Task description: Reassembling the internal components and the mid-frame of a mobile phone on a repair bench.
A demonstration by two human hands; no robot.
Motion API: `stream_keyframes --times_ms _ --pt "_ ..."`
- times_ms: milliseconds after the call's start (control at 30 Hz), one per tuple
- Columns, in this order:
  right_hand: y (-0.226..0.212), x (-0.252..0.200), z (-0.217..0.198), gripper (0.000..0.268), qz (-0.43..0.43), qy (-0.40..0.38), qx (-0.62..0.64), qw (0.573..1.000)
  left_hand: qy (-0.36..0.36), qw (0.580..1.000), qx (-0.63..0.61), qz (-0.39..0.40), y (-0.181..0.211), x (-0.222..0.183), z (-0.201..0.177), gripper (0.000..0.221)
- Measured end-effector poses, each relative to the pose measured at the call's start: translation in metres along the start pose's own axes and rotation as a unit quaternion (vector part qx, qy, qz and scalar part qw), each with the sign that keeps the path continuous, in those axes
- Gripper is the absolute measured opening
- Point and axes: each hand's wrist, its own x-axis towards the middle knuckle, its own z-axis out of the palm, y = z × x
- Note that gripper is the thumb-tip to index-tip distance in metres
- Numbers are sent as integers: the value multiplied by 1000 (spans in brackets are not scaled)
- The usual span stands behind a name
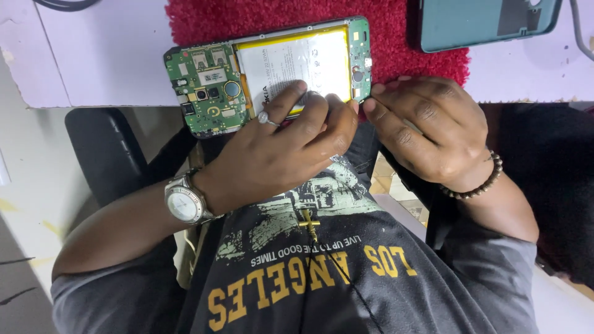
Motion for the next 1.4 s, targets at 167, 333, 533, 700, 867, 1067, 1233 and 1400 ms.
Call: stream_keyframes --times_ms 167,333,533,700,867,1067,1233,1400 --pt "0 -2 2 3 15 -5 15 1000 -1 1000 7 -11 4 -6 3 14" --pt "3 -3 1 5 22 -12 32 999 2 1000 19 -18 4 -9 4 13" --pt "8 -4 2 3 22 -17 63 998 5 1000 18 -14 2 -9 2 17" --pt "7 -2 4 4 5 3 64 998 10 999 9 -40 0 -4 0 21" --pt "3 -3 2 3 15 -11 47 999 6 998 8 -57 3 -7 0 24" --pt "-1 -1 1 4 19 -23 15 999 -4 1000 10 -19 5 -12 6 23" --pt "2 -2 4 4 6 -17 3 1000 -8 1000 3 -26 5 -12 6 27" --pt "-1 0 6 2 11 -16 -38 999 -8 1000 14 -26 3 -9 3 40"
